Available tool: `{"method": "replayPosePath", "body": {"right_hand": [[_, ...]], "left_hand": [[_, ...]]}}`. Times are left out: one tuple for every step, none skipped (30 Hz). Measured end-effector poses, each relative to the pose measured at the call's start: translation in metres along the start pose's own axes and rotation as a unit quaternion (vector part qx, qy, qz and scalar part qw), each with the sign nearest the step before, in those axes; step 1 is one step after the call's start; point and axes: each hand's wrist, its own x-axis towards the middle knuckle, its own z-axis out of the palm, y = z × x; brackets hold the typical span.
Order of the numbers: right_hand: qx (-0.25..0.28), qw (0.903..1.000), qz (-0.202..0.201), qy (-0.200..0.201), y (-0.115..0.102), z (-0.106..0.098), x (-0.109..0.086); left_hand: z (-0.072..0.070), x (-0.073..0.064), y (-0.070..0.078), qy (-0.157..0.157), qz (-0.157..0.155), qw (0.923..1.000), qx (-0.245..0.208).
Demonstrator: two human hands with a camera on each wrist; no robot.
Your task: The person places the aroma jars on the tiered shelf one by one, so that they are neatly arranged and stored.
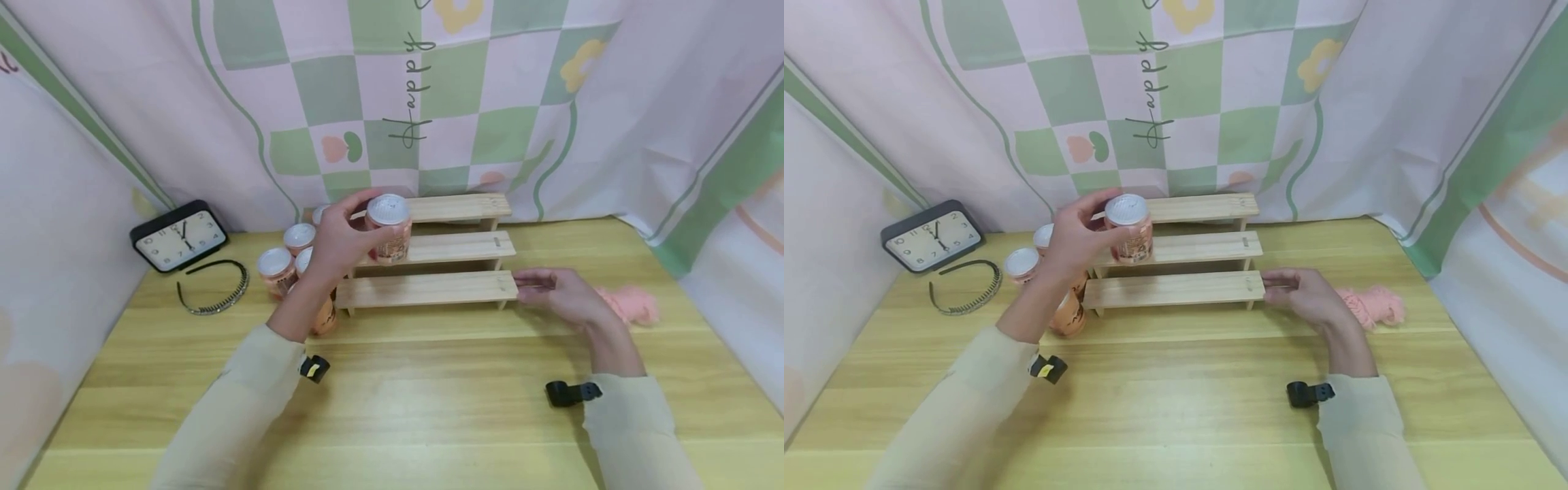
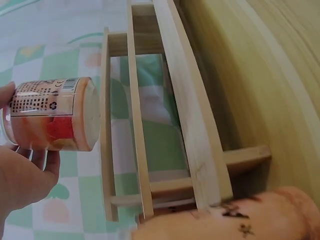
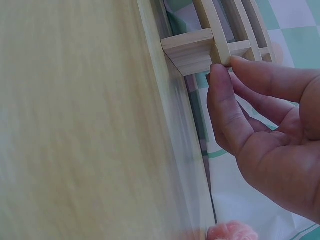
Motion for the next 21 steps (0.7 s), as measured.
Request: {"method": "replayPosePath", "body": {"right_hand": [[-0.001, 1.0000, 0.001, -0.001, 0.000, 0.000, 0.000], [-0.001, 1.0000, 0.003, -0.001, 0.000, 0.000, 0.000], [-0.001, 1.0000, 0.004, -0.001, 0.000, 0.000, 0.000], [0.000, 1.0000, 0.006, -0.002, 0.000, 0.000, 0.001], [0.001, 1.0000, 0.006, -0.002, 0.000, 0.000, 0.001], [0.003, 1.0000, 0.007, -0.003, 0.000, 0.000, 0.001], [0.004, 1.0000, 0.008, -0.004, 0.000, 0.000, 0.001], [0.005, 1.0000, 0.008, -0.004, 0.000, 0.000, 0.001], [0.005, 1.0000, 0.008, -0.003, 0.000, -0.001, 0.001], [0.005, 1.0000, 0.008, -0.003, 0.000, -0.001, 0.001], [0.005, 1.0000, 0.008, -0.002, 0.000, -0.001, 0.001], [0.005, 1.0000, 0.008, -0.001, 0.000, -0.001, 0.001], [0.004, 1.0000, 0.008, 0.000, 0.000, -0.001, 0.001], [0.004, 1.0000, 0.007, 0.001, 0.000, -0.001, 0.001], [0.003, 1.0000, 0.008, 0.001, 0.000, -0.001, 0.001], [0.003, 1.0000, 0.008, 0.002, 0.000, -0.001, 0.001], [0.002, 1.0000, 0.008, 0.002, 0.000, -0.001, 0.001], [0.001, 1.0000, 0.008, 0.002, 0.000, 0.000, 0.001], [0.000, 1.0000, 0.008, 0.002, 0.000, 0.000, 0.001], [-0.001, 1.0000, 0.009, 0.002, 0.000, 0.000, 0.002], [-0.002, 1.0000, 0.008, 0.002, 0.000, 0.000, 0.002]], "left_hand": [[0.002, 0.001, 0.000, -0.002, -0.001, 1.0000, -0.003], [0.003, 0.003, 0.001, -0.003, 0.000, 1.0000, -0.004], [0.005, 0.004, 0.001, -0.005, -0.001, 1.0000, -0.008], [0.006, 0.006, 0.002, -0.006, -0.001, 0.9999, -0.012], [0.007, 0.007, 0.003, -0.006, -0.002, 0.9999, -0.016], [0.008, 0.009, 0.003, -0.006, -0.004, 0.9998, -0.019], [0.010, 0.011, 0.003, -0.007, -0.005, 0.9998, -0.019], [0.011, 0.012, 0.004, -0.008, -0.003, 0.9998, -0.020], [0.013, 0.014, 0.004, -0.007, -0.003, 0.9998, -0.018], [0.014, 0.016, 0.004, -0.007, -0.001, 0.9999, -0.013], [0.016, 0.018, 0.005, -0.008, 0.002, 0.9999, -0.011], [0.017, 0.020, 0.005, -0.009, 0.006, 0.9999, -0.008], [0.019, 0.022, 0.005, -0.010, 0.011, 0.9999, -0.005], [0.021, 0.024, 0.006, -0.012, 0.016, 0.9998, -0.004], [0.023, 0.026, 0.006, -0.014, 0.019, 0.9997, -0.002], [0.024, 0.028, 0.006, -0.015, 0.024, 0.9996, -0.002], [0.026, 0.029, 0.007, -0.017, 0.025, 0.9995, -0.002], [0.028, 0.031, 0.007, -0.018, 0.026, 0.9995, -0.004], [0.030, 0.033, 0.007, -0.020, 0.024, 0.9995, -0.007], [0.031, 0.035, 0.008, -0.021, 0.021, 0.9995, -0.010], [0.033, 0.036, 0.008, -0.022, 0.016, 0.9996, -0.012]]}}
